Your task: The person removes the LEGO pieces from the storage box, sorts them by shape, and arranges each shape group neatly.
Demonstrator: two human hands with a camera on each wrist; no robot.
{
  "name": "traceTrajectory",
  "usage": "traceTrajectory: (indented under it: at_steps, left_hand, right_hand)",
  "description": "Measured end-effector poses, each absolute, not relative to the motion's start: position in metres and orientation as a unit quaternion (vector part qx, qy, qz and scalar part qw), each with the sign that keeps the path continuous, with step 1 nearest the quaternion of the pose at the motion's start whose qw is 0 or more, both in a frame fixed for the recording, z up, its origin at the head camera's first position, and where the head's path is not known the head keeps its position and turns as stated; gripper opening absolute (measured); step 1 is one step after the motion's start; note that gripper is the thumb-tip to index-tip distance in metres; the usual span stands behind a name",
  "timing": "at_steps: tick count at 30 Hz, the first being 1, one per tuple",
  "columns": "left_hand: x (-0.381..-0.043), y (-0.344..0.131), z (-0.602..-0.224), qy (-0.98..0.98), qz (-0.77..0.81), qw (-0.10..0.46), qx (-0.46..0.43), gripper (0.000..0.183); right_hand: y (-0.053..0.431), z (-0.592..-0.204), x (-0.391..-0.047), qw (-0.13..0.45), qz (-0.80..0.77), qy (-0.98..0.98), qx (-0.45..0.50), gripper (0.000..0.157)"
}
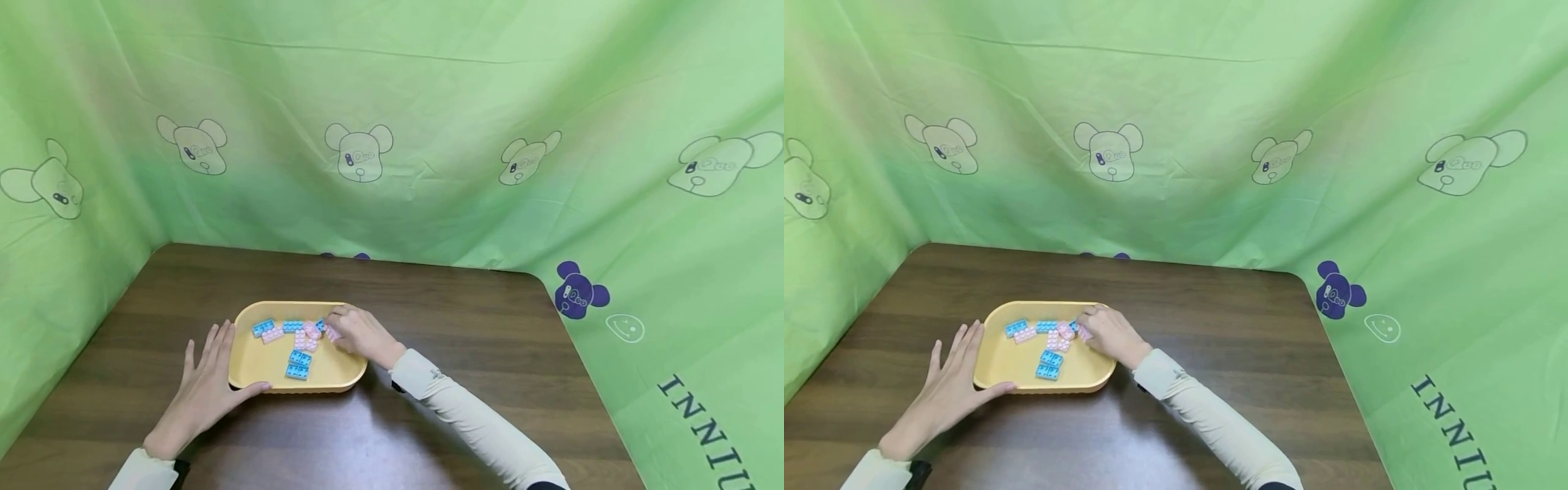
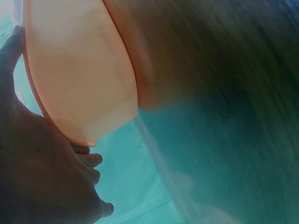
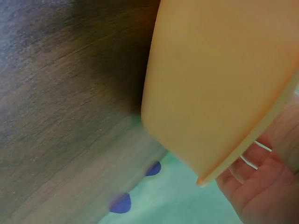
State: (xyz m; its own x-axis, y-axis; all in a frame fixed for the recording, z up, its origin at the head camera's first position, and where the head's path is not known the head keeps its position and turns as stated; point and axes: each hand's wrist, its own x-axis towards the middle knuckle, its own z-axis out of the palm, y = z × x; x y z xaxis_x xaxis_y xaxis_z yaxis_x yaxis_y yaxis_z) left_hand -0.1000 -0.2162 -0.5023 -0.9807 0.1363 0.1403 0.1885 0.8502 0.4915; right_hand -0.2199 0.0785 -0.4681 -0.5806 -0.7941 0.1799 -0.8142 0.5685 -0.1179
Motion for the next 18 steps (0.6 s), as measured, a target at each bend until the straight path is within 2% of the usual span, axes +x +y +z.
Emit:
traceTrajectory:
  at_steps: [5,13,18]
  left_hand:
    - [-0.1,-0.216,-0.503,-0.96,-0.261,0.051,-0.086,0.127]
    - [-0.098,-0.216,-0.504,-0.959,-0.263,0.058,-0.086,0.127]
    - [-0.098,-0.216,-0.504,-0.961,-0.257,0.057,-0.085,0.128]
  right_hand:
    - [0.086,-0.466,-0.219,0.059,0.127,-0.884,0.446,0.04]
    - [0.098,-0.462,-0.218,0.098,0.168,-0.878,0.437,0.04]
    - [0.106,-0.46,-0.218,0.092,0.181,-0.887,0.415,0.041]
